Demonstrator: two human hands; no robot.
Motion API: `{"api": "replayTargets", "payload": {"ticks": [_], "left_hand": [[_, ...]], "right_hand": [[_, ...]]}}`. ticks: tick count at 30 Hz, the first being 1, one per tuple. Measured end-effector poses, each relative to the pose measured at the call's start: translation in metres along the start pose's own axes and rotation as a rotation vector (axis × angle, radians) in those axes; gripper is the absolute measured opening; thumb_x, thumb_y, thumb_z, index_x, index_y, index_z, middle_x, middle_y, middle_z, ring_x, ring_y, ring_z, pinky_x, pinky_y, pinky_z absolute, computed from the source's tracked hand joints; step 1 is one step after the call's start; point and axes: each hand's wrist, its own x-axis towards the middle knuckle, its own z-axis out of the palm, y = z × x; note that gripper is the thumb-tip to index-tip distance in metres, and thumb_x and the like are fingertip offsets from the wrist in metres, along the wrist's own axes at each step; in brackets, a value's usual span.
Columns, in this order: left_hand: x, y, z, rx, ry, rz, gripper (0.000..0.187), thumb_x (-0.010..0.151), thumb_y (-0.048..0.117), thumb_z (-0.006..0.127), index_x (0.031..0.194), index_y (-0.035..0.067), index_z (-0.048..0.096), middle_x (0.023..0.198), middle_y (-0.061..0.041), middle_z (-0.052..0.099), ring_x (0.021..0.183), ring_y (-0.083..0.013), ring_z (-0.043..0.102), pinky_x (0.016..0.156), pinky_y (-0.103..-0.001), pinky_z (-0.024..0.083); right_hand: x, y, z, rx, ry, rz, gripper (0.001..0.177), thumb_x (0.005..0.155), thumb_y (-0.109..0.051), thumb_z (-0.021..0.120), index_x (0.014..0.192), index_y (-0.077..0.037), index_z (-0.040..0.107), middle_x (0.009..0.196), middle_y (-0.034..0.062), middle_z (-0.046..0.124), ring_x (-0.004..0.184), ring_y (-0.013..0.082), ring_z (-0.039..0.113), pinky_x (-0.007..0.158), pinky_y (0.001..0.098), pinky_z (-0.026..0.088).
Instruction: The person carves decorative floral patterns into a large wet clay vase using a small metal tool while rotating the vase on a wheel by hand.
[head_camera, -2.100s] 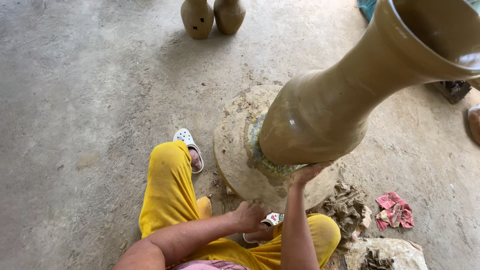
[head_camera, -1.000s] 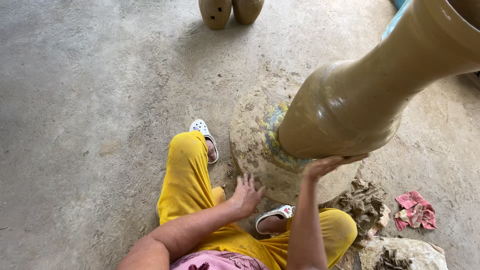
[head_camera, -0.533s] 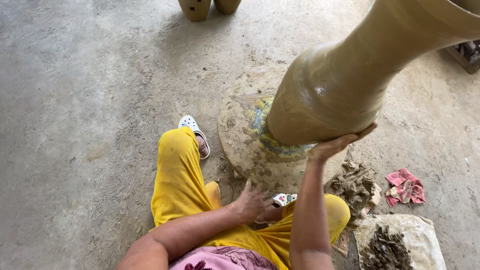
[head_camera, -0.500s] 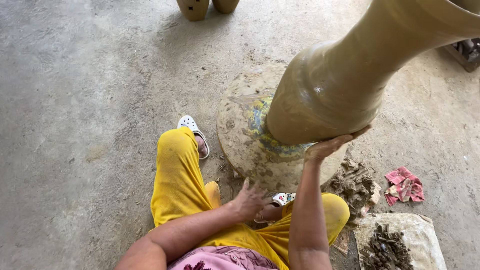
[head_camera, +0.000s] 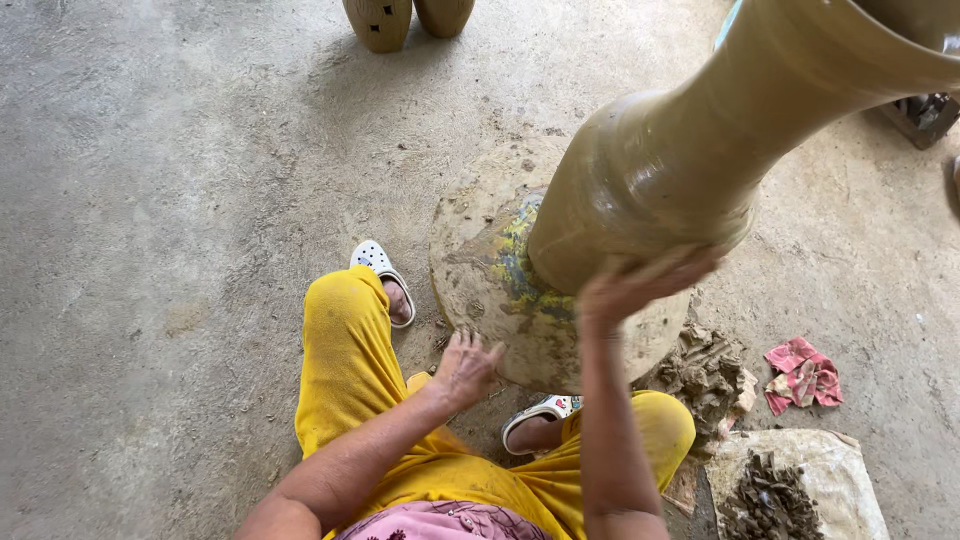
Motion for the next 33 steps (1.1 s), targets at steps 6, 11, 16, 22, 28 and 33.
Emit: {"api": "replayTargets", "payload": {"ticks": [6,11,16,22,28,33], "left_hand": [[-0.016,0.021,0.013,-0.038,-0.019,0.178,0.072,0.09,0.045,0.069,0.15,0.014,0.041,0.152,-0.034,0.034,0.143,-0.0494,0.034,0.119,-0.059,0.023],[-0.025,0.036,0.026,-0.209,0.068,0.344,0.055,0.099,0.052,0.066,0.14,0.017,0.057,0.149,-0.034,0.045,0.141,-0.0492,0.042,0.122,-0.055,0.026],[-0.018,0.042,0.042,-0.284,0.081,0.523,0.061,0.088,0.042,0.074,0.143,0.02,0.059,0.143,-0.023,0.059,0.139,-0.0423,0.049,0.125,-0.055,0.026],[-0.015,0.006,0.05,-0.541,0.178,0.456,0.056,0.094,0.035,0.073,0.143,0.014,0.057,0.148,-0.016,0.061,0.138,-0.036,0.056,0.118,-0.045,0.042],[0.016,-0.04,0.036,-0.37,0.463,0.199,0.065,0.085,0.021,0.08,0.143,0.007,0.054,0.15,-0.017,0.053,0.146,-0.039,0.038,0.12,-0.053,0.03],[0.018,-0.044,0.004,-0.299,0.343,-0.031,0.07,0.084,0.033,0.08,0.145,0.015,0.049,0.164,-0.016,0.031,0.154,-0.0354,0.026,0.125,-0.055,0.024]], "right_hand": [[-0.03,-0.002,-0.019,-0.519,-0.173,-0.528,0.078,0.103,-0.065,0.028,0.171,-0.035,0.007,0.174,0.003,-0.01,0.161,0.0305,-0.017,0.126,0.072,-0.017],[0.034,-0.023,-0.013,-0.091,-0.069,0.122,0.084,0.106,-0.072,0.02,0.173,-0.025,0.004,0.177,0.0023,0.0,0.163,0.0332,-0.009,0.132,0.0663,-0.006],[0.003,-0.068,-0.032,-0.394,-0.354,-0.227,0.091,0.102,-0.079,0.027,0.166,-0.021,-0.004,0.176,0.003,-0.008,0.164,0.0287,-0.009,0.127,0.068,-0.012],[0.084,-0.012,-0.031,-0.087,-0.146,0.186,0.093,0.104,-0.085,0.012,0.167,-0.019,-0.011,0.174,0.008,-0.015,0.163,0.0315,-0.011,0.132,0.0615,-0.009],[0.055,-0.051,-0.013,-0.315,-0.22,0.06,0.081,0.11,-0.068,0.009,0.171,-0.016,0.009,0.18,0.0059,0.006,0.167,0.034,-0.002,0.131,0.071,-0.008],[0.015,-0.029,-0.004,-0.436,-0.136,-0.358,0.058,0.11,-0.048,0.022,0.151,-0.026,0.057,0.175,0.0017,0.018,0.159,0.0444,-0.002,0.12,0.0796,-0.01]]}}
